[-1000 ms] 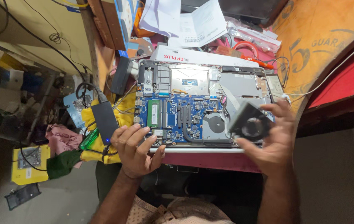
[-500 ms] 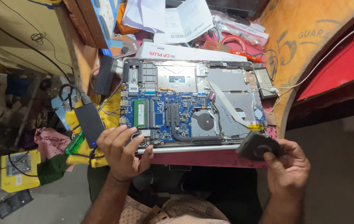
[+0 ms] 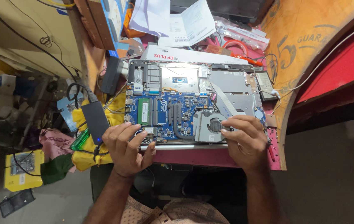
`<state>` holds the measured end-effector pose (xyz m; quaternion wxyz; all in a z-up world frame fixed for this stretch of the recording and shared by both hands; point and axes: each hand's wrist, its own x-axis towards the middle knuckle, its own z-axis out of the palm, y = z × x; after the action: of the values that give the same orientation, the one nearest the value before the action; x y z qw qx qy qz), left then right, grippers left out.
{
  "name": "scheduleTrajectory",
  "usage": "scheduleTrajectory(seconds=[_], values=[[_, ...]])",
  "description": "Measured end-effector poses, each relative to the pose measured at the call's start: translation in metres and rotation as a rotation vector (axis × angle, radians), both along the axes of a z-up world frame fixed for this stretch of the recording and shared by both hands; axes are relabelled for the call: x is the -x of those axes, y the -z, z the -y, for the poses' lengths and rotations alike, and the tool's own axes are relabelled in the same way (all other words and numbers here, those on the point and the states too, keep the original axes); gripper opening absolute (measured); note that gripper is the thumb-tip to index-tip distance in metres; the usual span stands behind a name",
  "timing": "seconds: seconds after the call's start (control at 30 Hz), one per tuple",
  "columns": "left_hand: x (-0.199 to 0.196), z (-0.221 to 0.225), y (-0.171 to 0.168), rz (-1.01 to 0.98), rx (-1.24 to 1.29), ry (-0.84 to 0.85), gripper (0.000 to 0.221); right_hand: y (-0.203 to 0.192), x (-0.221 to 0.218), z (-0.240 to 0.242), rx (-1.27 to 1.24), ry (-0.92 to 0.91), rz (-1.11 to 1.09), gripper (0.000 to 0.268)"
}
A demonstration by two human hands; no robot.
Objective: The person removes a fan from the internal chassis of a laptop, cleans the fan area, and then reinstalls the fan and reconnects its wire by hand and with a screwdriver.
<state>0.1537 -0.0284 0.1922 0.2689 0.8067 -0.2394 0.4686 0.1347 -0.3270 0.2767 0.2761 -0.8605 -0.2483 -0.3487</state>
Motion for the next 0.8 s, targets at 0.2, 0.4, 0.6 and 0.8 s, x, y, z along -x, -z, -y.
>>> scheduleTrajectory(seconds=[0.2,0.4,0.6,0.8], values=[[-0.0008,-0.0003,0.0,-0.006,0.007,0.017,0.031,0.0025,-0.0067,0.0038,-0.014,0.005,-0.061,0.016],[-0.0016,0.0,-0.001,-0.002,0.007,0.003,0.03,-0.0012,-0.009,0.0043,-0.106,-0.043,-0.2,0.012],[-0.0016,-0.0002,0.0004,0.004,0.008,0.007,0.031,0.0053,-0.0106,0.0042,-0.153,-0.018,-0.315,0.015],[-0.0017,-0.0001,0.0013,-0.012,0.0,0.0,0.031,0.0078,-0.0111,0.0073,-0.187,-0.036,-0.318,0.02]])
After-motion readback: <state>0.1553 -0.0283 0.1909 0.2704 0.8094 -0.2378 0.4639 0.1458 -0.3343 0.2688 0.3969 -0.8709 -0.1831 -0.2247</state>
